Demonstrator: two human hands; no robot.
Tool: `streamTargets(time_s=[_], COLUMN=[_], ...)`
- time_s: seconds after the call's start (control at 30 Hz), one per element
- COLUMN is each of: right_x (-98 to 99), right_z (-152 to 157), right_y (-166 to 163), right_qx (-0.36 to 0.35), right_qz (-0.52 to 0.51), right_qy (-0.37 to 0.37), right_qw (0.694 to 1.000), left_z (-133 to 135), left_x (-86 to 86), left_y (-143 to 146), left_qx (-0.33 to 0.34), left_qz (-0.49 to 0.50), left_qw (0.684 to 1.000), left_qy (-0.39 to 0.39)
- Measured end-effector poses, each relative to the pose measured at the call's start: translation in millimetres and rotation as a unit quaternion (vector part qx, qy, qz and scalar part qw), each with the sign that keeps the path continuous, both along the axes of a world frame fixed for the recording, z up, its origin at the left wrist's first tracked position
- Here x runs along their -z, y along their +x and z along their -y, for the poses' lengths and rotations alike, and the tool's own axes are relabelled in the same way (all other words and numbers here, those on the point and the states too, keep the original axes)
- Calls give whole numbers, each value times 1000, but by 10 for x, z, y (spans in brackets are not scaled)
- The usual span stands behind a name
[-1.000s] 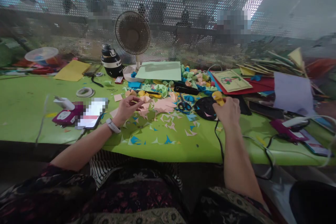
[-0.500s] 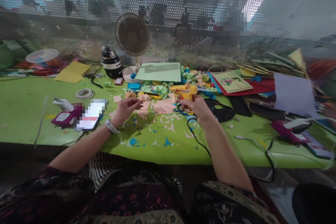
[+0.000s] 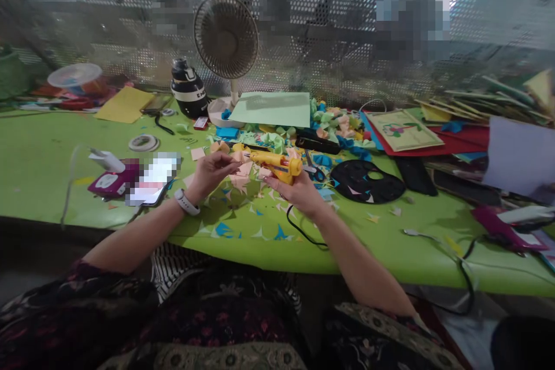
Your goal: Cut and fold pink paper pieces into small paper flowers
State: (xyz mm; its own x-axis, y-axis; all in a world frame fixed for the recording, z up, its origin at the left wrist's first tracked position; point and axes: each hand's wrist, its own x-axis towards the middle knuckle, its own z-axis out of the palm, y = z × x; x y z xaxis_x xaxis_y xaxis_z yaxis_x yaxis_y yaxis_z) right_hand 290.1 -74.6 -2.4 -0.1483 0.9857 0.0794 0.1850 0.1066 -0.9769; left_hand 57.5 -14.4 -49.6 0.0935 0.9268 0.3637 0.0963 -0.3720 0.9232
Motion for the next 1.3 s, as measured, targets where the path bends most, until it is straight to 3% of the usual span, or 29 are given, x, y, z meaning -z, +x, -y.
streamTargets(time_s=[0.73, 1.3], right_x=[174, 211], right_z=[-79, -93], right_y=[-85, -73], right_qx=[-19, -16], right_qz=[79, 63], right_qy=[118, 103], right_qw=[990, 993], left_z=[28, 21], left_x=[77, 82], left_y=[-9, -7], left_qx=[-6, 6], left_qz=[-64, -59], left_qw=[992, 991], left_qy=[106, 121])
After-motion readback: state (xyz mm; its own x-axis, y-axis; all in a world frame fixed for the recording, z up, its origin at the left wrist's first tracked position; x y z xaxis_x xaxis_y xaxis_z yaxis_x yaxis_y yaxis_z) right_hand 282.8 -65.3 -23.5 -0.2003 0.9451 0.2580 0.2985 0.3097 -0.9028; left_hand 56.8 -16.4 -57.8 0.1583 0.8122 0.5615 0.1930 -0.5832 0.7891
